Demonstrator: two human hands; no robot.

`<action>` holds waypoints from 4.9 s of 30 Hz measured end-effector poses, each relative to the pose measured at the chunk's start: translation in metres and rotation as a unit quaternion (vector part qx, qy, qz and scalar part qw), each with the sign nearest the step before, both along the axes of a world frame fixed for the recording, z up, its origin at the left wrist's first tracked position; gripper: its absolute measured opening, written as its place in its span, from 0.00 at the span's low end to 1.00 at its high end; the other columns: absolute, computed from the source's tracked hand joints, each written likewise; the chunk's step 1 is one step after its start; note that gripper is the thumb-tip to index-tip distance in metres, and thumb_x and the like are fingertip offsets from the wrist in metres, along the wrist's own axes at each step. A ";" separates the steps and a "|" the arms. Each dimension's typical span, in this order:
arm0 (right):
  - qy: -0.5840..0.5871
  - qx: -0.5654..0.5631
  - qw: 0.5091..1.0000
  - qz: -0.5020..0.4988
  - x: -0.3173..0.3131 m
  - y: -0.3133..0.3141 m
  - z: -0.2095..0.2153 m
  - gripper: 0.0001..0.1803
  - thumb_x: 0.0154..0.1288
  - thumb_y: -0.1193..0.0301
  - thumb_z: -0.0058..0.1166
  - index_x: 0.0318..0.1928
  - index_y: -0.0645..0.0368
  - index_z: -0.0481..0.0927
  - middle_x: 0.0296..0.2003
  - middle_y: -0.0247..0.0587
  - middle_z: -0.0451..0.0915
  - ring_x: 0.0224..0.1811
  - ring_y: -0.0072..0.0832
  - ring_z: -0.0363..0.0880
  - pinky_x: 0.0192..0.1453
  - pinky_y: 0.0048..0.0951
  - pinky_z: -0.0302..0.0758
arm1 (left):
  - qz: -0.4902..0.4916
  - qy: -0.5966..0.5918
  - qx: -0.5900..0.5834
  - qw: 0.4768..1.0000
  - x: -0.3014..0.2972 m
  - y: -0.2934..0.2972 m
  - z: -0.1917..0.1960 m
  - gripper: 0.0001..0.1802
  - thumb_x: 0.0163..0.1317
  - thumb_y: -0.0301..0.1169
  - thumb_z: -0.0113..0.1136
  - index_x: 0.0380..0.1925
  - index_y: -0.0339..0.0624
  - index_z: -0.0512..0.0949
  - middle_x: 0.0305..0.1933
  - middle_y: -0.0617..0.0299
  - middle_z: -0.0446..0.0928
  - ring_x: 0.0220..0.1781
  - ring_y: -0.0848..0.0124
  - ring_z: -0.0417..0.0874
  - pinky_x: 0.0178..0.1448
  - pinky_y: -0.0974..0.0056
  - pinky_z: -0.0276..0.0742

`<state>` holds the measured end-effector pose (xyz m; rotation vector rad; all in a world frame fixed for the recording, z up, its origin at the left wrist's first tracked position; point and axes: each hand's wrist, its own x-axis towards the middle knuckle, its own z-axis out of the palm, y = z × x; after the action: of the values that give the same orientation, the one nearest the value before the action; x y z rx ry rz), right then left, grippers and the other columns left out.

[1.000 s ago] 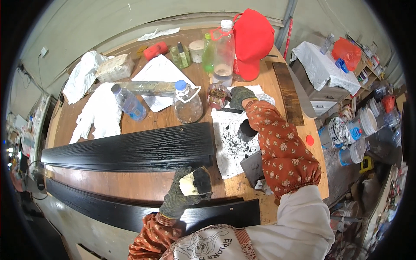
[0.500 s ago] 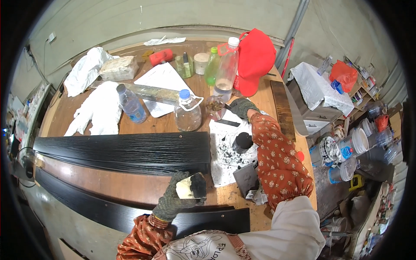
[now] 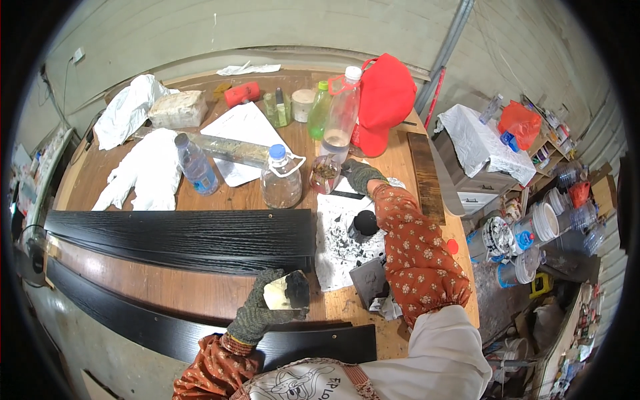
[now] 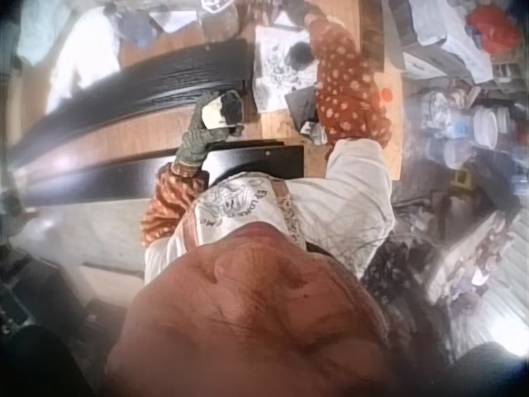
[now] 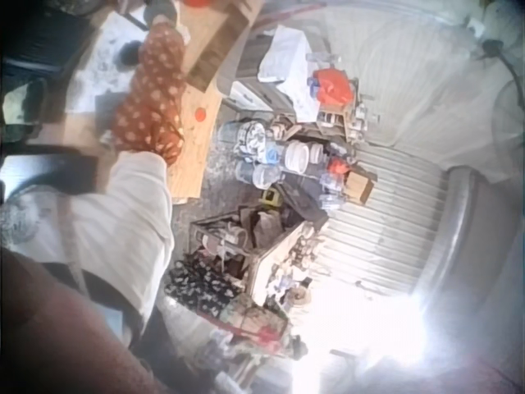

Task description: Applying black finish or stain to wood furniture panels and wiping them clean.

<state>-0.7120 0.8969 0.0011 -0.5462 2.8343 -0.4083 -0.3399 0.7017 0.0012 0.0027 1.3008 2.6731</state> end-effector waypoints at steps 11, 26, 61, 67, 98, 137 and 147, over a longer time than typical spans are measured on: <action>0.129 0.068 0.989 0.027 -0.034 0.012 -0.024 0.19 0.65 0.64 0.42 0.51 0.53 0.81 0.50 0.50 0.80 0.52 0.47 0.79 0.57 0.44 0.74 | 0.010 0.054 -0.094 0.994 -0.006 0.000 -0.008 0.47 0.42 0.27 0.78 0.61 0.42 0.59 0.59 0.51 0.71 0.57 0.62 0.77 0.55 0.57 0.82; 0.086 -0.013 0.996 0.012 0.014 0.013 0.057 0.16 0.56 0.67 0.55 0.46 0.55 0.81 0.46 0.49 0.80 0.50 0.44 0.79 0.53 0.39 0.74 | 0.042 -0.006 -0.086 0.995 0.002 0.005 0.010 0.48 0.40 0.25 0.77 0.62 0.45 0.60 0.58 0.54 0.70 0.57 0.61 0.77 0.55 0.54 0.82; 0.107 -0.260 0.960 0.017 -0.006 0.101 0.124 0.13 0.63 0.67 0.53 0.44 0.58 0.82 0.35 0.42 0.82 0.33 0.30 0.82 0.36 0.30 0.78 | 0.125 -0.028 -0.242 0.962 -0.299 0.105 -0.025 0.29 0.58 0.32 0.66 0.56 0.40 0.63 0.48 0.57 0.73 0.45 0.67 0.79 0.45 0.66 0.80; 0.253 -0.211 0.925 0.189 0.079 0.138 0.103 0.12 0.67 0.66 0.51 0.44 0.57 0.82 0.29 0.36 0.82 0.29 0.22 0.80 0.34 0.27 0.77 | 0.166 -0.074 -0.217 0.959 -0.281 0.099 -0.004 0.28 0.59 0.32 0.65 0.56 0.44 0.64 0.48 0.57 0.73 0.46 0.67 0.79 0.46 0.66 0.80; 0.158 -0.089 0.980 0.077 0.165 0.113 0.062 0.13 0.67 0.66 0.48 0.48 0.55 0.80 0.39 0.44 0.83 0.40 0.41 0.81 0.45 0.40 0.76 | 0.120 -0.003 -0.402 0.908 -0.090 0.112 0.013 0.30 0.56 0.27 0.68 0.59 0.42 0.66 0.54 0.57 0.72 0.56 0.68 0.75 0.59 0.64 0.75; 0.062 -0.446 0.893 0.021 0.298 0.121 0.103 0.14 0.66 0.71 0.50 0.49 0.62 0.80 0.33 0.39 0.82 0.31 0.29 0.79 0.36 0.27 0.75 | 0.048 0.135 -0.252 0.957 -0.050 0.058 0.048 0.38 0.47 0.27 0.75 0.59 0.41 0.67 0.54 0.58 0.73 0.56 0.67 0.77 0.60 0.63 0.76; -0.165 -0.592 0.784 -0.087 0.299 0.096 0.109 0.14 0.67 0.70 0.52 0.47 0.66 0.81 0.28 0.37 0.81 0.28 0.21 0.77 0.33 0.22 0.75 | 0.055 0.160 -0.298 0.939 -0.033 0.041 0.059 0.43 0.42 0.32 0.78 0.60 0.43 0.69 0.57 0.59 0.71 0.59 0.66 0.74 0.63 0.61 0.74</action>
<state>-0.4133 0.9932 0.1106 -0.3065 1.9588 -2.1012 -0.3730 0.7432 0.0600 0.3081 2.2241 2.3086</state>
